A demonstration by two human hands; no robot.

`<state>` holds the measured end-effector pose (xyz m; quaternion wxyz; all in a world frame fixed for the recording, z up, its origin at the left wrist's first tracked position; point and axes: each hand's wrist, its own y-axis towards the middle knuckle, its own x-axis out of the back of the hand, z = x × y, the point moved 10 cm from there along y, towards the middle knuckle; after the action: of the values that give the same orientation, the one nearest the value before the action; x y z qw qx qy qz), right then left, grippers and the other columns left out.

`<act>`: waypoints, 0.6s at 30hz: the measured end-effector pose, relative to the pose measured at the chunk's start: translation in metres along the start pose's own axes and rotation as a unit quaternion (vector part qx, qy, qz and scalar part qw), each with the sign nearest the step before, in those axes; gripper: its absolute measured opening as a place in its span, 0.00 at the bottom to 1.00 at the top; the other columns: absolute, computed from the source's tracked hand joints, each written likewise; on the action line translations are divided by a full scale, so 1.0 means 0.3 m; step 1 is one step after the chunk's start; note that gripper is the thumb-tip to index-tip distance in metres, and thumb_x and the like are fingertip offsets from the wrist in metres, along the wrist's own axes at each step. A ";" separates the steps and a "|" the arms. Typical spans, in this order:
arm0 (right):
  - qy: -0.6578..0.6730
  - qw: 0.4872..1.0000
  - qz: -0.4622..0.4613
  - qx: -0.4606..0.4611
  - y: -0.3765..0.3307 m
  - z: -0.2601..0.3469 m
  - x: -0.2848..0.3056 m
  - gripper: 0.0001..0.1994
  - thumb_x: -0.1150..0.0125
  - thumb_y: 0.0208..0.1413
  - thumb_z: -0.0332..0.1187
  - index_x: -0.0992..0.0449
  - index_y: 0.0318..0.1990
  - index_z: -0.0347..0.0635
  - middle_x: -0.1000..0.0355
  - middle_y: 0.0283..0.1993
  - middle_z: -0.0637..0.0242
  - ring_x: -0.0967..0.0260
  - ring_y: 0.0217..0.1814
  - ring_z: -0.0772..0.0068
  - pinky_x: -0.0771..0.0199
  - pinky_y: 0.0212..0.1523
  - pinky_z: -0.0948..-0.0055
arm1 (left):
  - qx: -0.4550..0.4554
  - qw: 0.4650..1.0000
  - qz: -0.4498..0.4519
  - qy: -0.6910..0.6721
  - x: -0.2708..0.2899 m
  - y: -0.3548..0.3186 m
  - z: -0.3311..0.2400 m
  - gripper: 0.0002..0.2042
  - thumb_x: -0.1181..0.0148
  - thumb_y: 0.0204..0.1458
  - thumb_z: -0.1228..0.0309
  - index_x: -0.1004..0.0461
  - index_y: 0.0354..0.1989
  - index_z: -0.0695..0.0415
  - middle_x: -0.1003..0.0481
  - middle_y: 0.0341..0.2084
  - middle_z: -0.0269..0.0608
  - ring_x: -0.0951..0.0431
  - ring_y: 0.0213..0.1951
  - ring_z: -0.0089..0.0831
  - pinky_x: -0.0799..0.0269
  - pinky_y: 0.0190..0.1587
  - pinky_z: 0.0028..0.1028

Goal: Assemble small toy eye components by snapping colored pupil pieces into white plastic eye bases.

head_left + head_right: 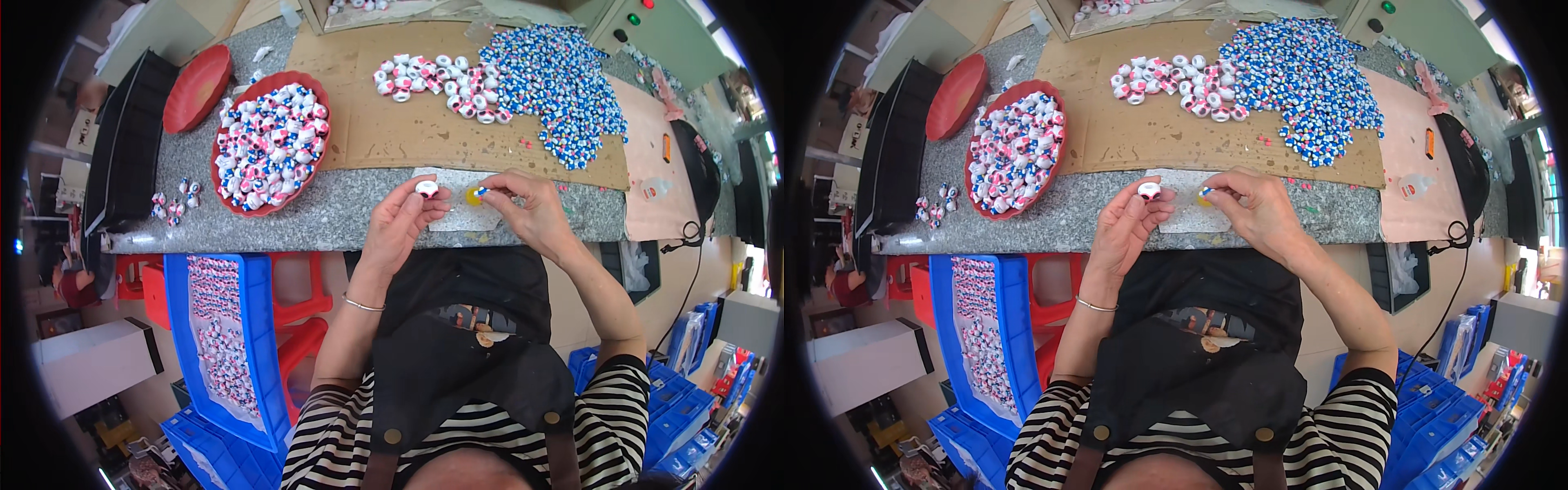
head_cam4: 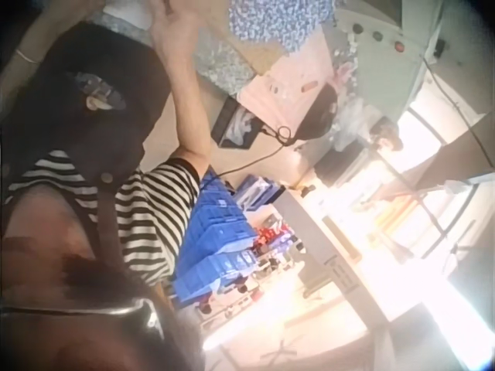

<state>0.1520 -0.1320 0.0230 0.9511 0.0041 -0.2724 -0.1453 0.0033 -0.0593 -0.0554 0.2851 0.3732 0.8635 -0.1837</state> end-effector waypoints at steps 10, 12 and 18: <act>0.155 0.982 -0.012 -0.106 -0.039 -0.122 0.003 0.08 0.40 0.57 0.26 0.23 0.42 0.34 0.25 0.35 0.70 0.30 0.37 0.83 0.30 0.38 0.81 | 0.032 0.997 -0.025 -0.072 0.002 0.028 -0.008 0.14 0.52 0.63 0.70 0.33 0.54 0.64 0.25 0.45 0.52 0.22 0.45 0.35 0.25 0.49 0.29; 0.194 0.975 -0.032 -0.106 -0.059 -0.159 0.019 0.08 0.40 0.57 0.25 0.23 0.43 0.33 0.25 0.35 0.70 0.31 0.37 0.84 0.31 0.38 0.81 | 0.047 0.997 -0.015 -0.052 -0.023 0.059 -0.007 0.12 0.51 0.63 0.69 0.32 0.51 0.62 0.24 0.44 0.52 0.22 0.44 0.34 0.25 0.48 0.29; 0.078 0.977 -0.192 0.049 -0.127 -0.154 0.138 0.06 0.36 0.52 0.26 0.22 0.38 0.36 0.26 0.32 0.63 0.29 0.29 0.72 0.31 0.31 0.75 | 0.059 0.991 0.041 0.115 -0.193 0.208 -0.105 0.12 0.48 0.61 0.70 0.31 0.49 0.62 0.24 0.41 0.46 0.22 0.41 0.29 0.25 0.46 0.26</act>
<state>0.1991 -0.1834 0.0018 0.9226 0.1146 -0.1983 -0.3104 0.0713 -0.0330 -0.0012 0.1684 0.4432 0.8622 -0.1786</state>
